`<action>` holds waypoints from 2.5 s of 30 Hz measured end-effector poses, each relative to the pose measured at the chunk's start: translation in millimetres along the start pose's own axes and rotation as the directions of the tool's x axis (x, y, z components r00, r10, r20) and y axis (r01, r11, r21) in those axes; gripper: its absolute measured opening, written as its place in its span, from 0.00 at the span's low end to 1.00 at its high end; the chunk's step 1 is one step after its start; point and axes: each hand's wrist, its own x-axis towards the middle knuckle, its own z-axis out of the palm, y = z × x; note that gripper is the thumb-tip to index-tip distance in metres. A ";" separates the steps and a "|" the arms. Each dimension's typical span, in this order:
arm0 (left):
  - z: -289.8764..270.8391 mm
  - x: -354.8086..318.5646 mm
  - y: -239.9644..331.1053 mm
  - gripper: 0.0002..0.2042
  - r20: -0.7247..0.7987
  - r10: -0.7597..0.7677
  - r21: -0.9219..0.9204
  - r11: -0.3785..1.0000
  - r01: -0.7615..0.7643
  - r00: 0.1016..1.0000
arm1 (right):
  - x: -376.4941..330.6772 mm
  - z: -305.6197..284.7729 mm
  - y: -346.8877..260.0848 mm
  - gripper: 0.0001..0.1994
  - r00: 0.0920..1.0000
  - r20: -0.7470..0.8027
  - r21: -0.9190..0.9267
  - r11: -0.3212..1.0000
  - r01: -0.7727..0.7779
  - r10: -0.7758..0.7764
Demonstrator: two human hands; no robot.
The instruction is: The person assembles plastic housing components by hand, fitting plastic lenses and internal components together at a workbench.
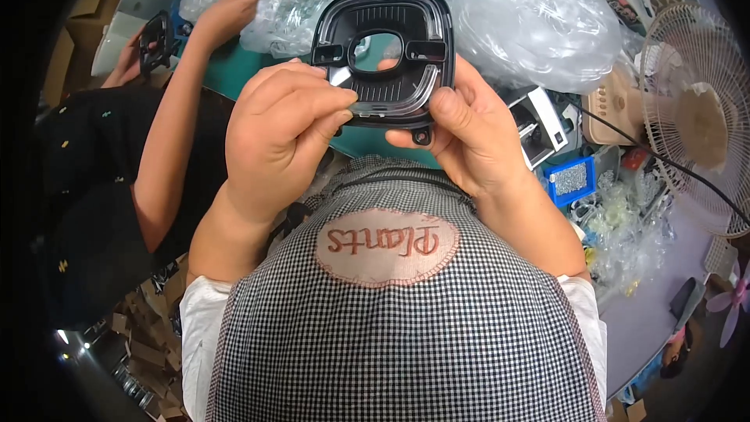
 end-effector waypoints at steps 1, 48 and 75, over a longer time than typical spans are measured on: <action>1.6 -0.5 0.1 0.09 -0.014 0.018 0.013 1.000 -0.018 1.000 | 0.1 -1.5 -0.4 0.28 1.000 0.006 0.009 1.000 -0.007 0.007; 85.0 -43.8 -214.2 0.39 -0.015 -0.687 0.396 0.663 0.635 0.726 | 17.4 -33.8 1.4 0.31 0.970 -0.242 -0.046 0.999 -0.029 0.017; 185.7 97.8 -62.9 0.26 0.202 0.098 0.000 0.995 -0.100 0.975 | -69.0 -36.7 -53.7 0.39 0.906 -0.313 -0.101 0.959 0.266 -0.284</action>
